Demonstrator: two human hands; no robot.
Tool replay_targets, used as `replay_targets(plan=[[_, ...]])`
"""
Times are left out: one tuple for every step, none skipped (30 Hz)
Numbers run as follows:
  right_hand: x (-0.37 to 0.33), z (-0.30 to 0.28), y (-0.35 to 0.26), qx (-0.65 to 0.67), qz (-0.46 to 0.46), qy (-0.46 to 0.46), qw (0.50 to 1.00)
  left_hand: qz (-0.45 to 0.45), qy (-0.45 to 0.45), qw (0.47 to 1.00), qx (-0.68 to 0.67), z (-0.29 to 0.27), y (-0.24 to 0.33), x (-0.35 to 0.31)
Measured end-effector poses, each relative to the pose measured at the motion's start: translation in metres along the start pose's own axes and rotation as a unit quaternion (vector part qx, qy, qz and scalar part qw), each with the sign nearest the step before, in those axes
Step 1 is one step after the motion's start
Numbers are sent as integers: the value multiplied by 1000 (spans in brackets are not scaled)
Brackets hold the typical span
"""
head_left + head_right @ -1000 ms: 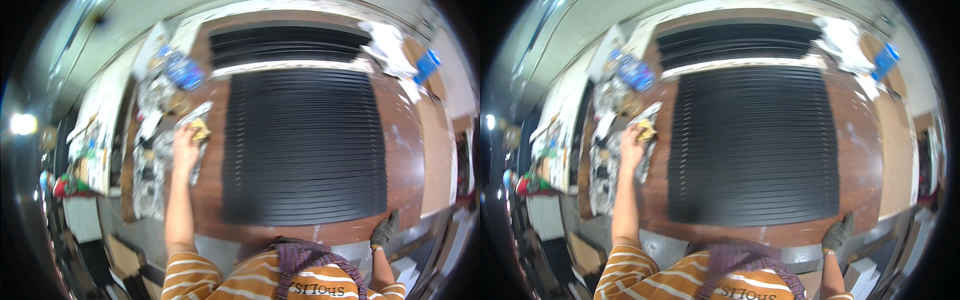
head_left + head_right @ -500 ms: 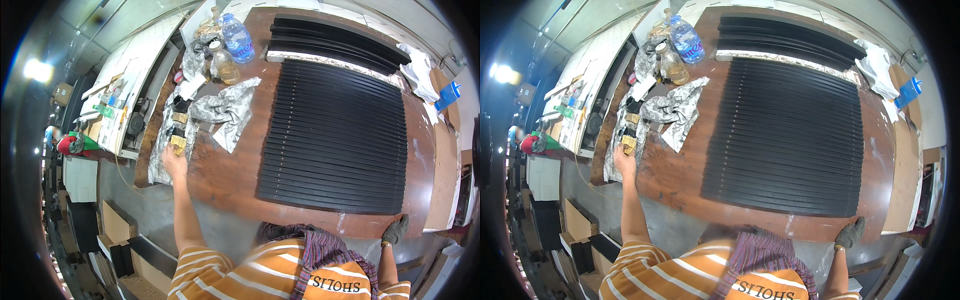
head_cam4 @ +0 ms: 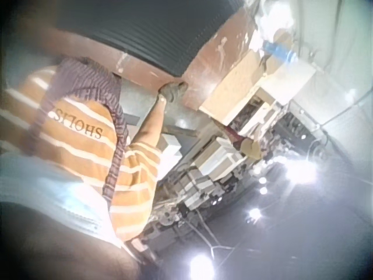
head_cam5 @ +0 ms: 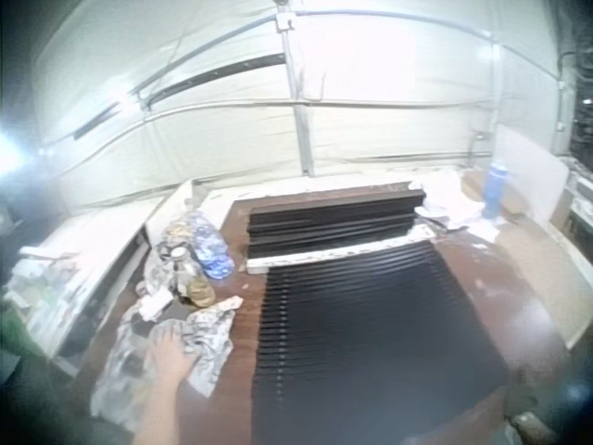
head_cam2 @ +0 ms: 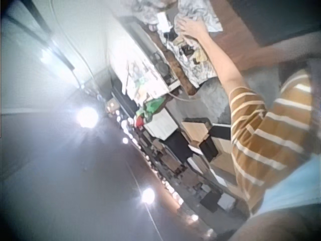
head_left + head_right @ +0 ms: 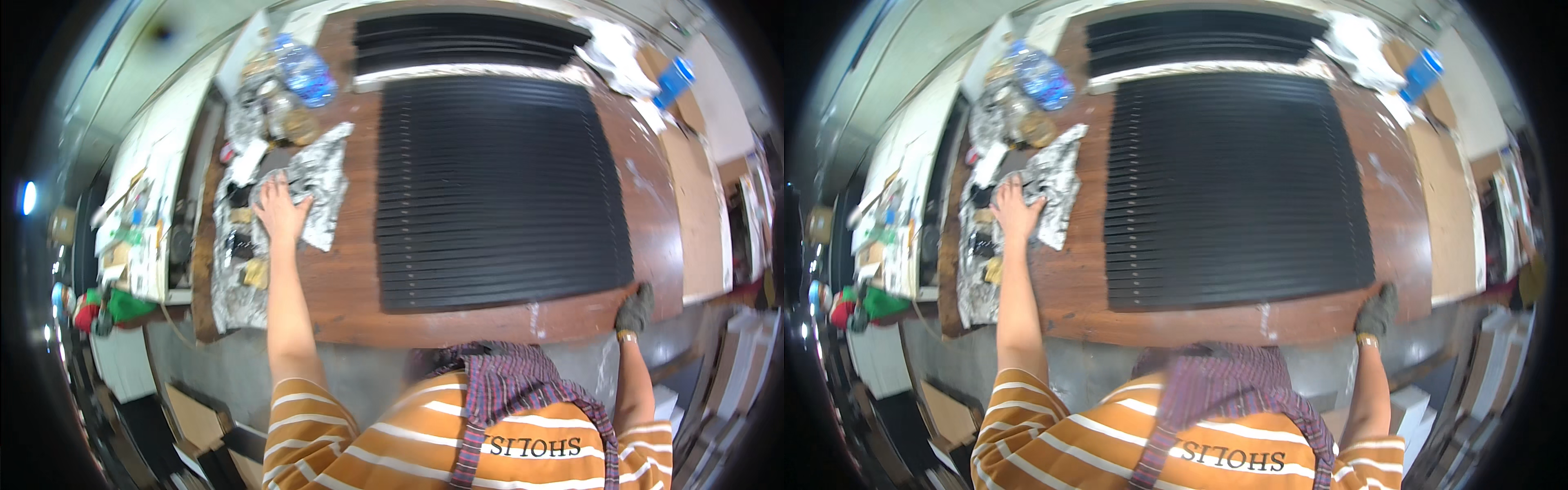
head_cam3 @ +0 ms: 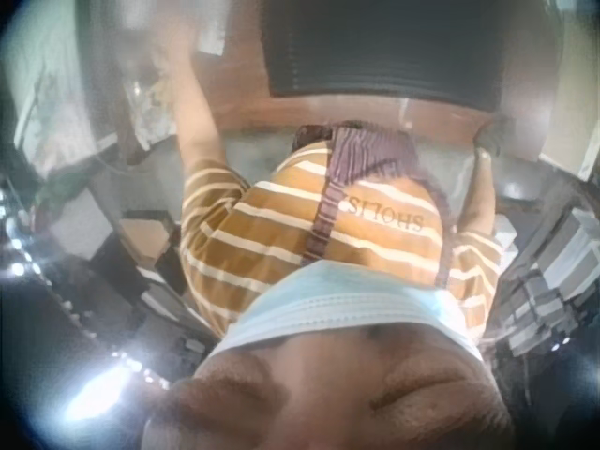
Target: The person wipes a black ribbed mat on a wooden workbench using a sponge and then a cloth. They repeatedly rub the surface, flip the mat, and continue wiping both sides.
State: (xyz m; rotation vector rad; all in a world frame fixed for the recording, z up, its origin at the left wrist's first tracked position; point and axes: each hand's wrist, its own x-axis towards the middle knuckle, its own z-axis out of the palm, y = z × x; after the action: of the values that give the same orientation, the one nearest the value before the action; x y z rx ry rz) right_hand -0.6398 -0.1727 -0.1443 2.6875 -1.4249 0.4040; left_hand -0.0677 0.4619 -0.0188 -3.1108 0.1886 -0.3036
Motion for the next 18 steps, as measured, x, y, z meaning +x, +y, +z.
replay_targets(plan=[[6,-7,-11,20,6,-40,999,-1,-20,1000,14,10,1,5],[12,-19,-31,43,17,-72,996,2,-32,999,25,15,4,12],[16,-21,-27,37,19,-66,997,-3,-61,998,31,22,16,20],[16,-20,-21,36,19,-60,997,-8,-86,995,42,27,23,27],[16,-26,-28,47,20,-62,997,6,-52,997,48,38,10,34],[16,-34,-35,59,17,-61,996,18,-16,998,51,50,1,40],[14,-45,-43,84,19,-81,993,13,24,1000,-2,46,2,45],[13,-56,-39,108,22,-98,989,9,62,996,-60,36,11,51],[11,-54,-22,172,40,-117,977,45,87,974,-203,26,28,56],[7,-59,-22,274,70,-126,951,68,110,934,-333,9,32,56],[4,-71,-36,373,95,-135,913,41,7,821,-569,-16,46,43],[5,-87,-54,469,115,-146,863,72,-23,756,-650,-45,58,23],[9,-112,-72,412,95,-183,887,40,-95,678,-728,-72,70,-4],[10,-115,-74,394,58,-183,899,12,-172,581,-795,-94,95,-29],[11,-116,-71,374,23,-183,909,-4,-245,513,-823,-113,129,-54],[15,-114,-71,360,-21,-187,914,-2,-281,503,-818,-93,121,-63],[22,-105,-70,363,-51,-196,910,6,-254,610,-750,-82,130,-74],[33,-93,-69,365,-78,-205,905,15,-227,706,-670,-74,145,-84]])
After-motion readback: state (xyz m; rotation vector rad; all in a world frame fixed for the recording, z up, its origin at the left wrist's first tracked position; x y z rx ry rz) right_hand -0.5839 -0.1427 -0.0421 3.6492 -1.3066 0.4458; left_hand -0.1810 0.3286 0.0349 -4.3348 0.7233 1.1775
